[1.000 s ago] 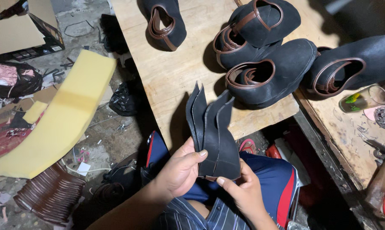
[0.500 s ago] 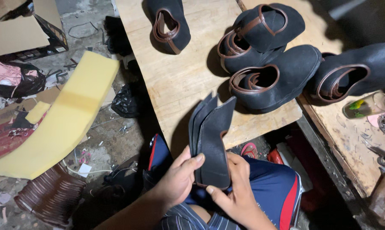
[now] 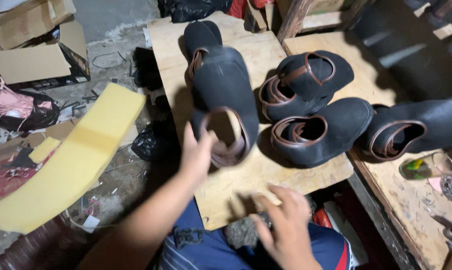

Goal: The person sits at a workbench and picks up black shoe uppers with brown trim one at a time, turns them over in their hands, and stacks or pairs them on the wooden table. They repeatedly gather several uppers into a fan-like stack and place them back among the pile of uppers on the bench.

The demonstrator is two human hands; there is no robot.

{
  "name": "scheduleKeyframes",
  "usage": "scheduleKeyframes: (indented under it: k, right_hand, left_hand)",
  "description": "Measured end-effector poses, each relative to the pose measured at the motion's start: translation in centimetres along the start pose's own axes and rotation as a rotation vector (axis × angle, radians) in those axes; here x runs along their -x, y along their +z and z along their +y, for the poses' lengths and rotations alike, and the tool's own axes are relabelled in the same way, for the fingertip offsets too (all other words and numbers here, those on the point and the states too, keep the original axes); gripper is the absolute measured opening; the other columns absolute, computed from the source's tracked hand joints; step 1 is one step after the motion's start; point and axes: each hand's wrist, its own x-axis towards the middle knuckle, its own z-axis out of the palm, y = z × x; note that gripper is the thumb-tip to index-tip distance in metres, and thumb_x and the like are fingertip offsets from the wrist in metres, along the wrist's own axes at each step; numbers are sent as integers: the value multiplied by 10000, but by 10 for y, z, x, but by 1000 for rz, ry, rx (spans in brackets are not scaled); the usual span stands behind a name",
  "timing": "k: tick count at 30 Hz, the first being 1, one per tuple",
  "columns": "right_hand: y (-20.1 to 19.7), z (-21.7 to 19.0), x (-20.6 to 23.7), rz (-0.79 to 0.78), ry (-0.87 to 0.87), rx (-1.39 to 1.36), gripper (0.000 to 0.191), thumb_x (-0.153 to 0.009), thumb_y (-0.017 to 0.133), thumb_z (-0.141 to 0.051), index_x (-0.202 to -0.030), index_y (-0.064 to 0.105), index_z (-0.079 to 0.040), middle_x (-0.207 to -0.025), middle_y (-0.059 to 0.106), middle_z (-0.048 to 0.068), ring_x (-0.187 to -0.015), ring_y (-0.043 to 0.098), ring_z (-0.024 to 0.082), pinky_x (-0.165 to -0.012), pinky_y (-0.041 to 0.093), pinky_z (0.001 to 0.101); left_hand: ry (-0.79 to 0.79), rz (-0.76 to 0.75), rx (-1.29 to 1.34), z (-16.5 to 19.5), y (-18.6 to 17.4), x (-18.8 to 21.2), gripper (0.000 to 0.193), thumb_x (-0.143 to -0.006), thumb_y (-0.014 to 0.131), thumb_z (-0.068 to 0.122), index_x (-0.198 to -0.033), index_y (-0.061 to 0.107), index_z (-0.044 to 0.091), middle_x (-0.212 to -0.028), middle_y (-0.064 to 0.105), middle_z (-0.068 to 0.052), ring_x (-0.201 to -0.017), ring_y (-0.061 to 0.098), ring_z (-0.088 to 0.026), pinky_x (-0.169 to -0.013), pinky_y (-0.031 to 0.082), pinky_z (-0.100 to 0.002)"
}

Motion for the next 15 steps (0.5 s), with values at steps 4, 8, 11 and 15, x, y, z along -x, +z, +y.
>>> scheduleKeyframes:
  k: [4, 8, 11, 15]
  right_hand:
    - [6, 88, 47, 19, 147, 151, 506, -666, 811, -308, -1126, 707, -125, -1224, 636, 163, -1124, 604, 374, -942, 471, 479]
    - [17, 172, 129, 35, 286, 339, 522, -588, 826, -368, -1054, 745, -149, -1150, 684, 155, -1028, 679, 364, -909, 538, 469]
    - [35, 221, 172, -47, 468, 336, 536, -569, 846, -419, -1025, 775, -148, -1117, 702, 170, -1046, 701, 347, -974, 541, 444]
    - [59, 247, 185, -114, 784, 262, 559, -602, 852, -488, -1029, 813, -129, -1094, 744, 182, -1112, 723, 307, -1073, 528, 400]
  left_hand:
    - [-9, 111, -122, 3, 1, -124, 571, -862, 615, 164, -1393, 562, -39, -1281, 675, -211, -1149, 655, -296, -979, 532, -388]
    - [-290, 112, -191, 16, 3, -206, 992, -829, 685, 406, -1572, 77, 156, -1464, 426, -87, -1261, 512, -286, -920, 468, -498]
    - [-65, 229, -439, 8, 15, -222, 1225, -872, 769, 555, -1588, -40, -23, -1530, 356, -268, -1405, 434, -358, -1168, 380, -436]
    - [641, 88, -939, -12, 36, -204, 1065, -849, 766, 564, -1560, 249, -36, -1623, 263, -271, -1502, 253, -401, -1185, 229, -630]
